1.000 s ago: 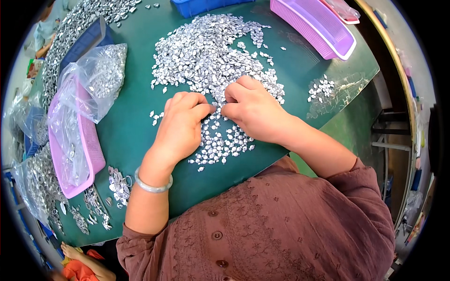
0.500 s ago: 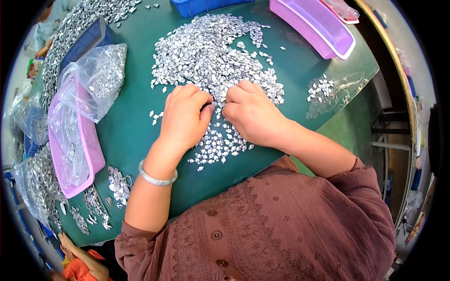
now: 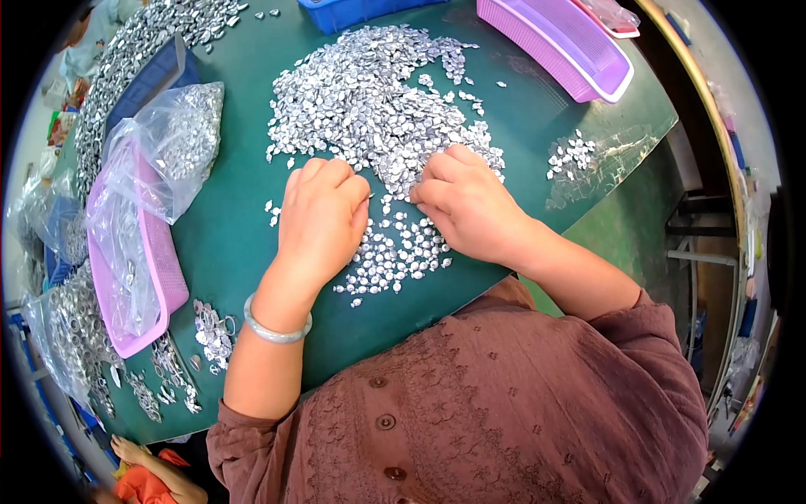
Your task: The person takes a phone out of a plastic tray and sets it aside, then sorts small metal pieces from a pile on the table by hand.
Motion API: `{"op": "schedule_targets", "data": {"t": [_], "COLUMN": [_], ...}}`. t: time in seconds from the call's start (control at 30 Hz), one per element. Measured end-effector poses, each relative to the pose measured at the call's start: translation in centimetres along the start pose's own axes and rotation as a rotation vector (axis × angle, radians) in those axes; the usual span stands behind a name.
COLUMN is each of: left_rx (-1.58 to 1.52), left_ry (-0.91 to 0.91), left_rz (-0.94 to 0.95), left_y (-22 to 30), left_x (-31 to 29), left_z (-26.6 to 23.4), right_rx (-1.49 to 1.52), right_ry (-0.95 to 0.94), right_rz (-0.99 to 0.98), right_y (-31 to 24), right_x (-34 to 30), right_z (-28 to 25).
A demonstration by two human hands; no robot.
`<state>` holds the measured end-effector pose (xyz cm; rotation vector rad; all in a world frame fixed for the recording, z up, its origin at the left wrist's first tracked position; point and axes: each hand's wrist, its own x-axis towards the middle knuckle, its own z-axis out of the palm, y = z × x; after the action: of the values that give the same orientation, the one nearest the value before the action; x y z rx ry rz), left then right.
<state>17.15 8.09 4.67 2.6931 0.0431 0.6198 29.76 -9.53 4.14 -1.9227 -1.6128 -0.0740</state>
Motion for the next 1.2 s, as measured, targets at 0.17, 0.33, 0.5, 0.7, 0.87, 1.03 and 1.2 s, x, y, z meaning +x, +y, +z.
{"op": "schedule_targets", "data": {"t": [0.17, 0.33, 0.5, 0.7, 0.87, 1.03, 1.2], "left_rx": [-0.072, -0.131, -0.150, -0.183, -0.227, -0.604, -1.172], "left_ry": [-0.100, -0.079, -0.101, -0.078, -0.004, -0.032, 0.064], "left_rz": [-0.008, -0.036, -0.028, -0.064, -0.237, -0.538, -0.653], "left_y": [0.0, -0.3, -0.4, -0.3, -0.3, 1.2, 1.7], "left_x": [-0.3, -0.5, -0.6, -0.9, -1.4, -1.8, -2.6], "left_z": [-0.7, -0.5, -0.4, -0.6, -0.5, -1.4, -1.6], "right_rx": [0.022, -0.030, -0.072, -0.162, -0.159, 0.223, 0.958], "right_ry": [-0.028, -0.012, -0.016, -0.138, -0.180, -0.057, -0.226], "right_rz": [0.017, -0.032, -0.076, -0.103, -0.116, -0.059, 0.481], "right_y": [0.2, 0.0, -0.4, -0.4, -0.3, -1.3, -2.6], "right_x": [-0.6, -0.3, 0.9, 2.7, 3.3, 3.6, 3.7], "right_z": [0.2, 0.5, 1.3, 1.2, 1.3, 0.4, -0.6]}}
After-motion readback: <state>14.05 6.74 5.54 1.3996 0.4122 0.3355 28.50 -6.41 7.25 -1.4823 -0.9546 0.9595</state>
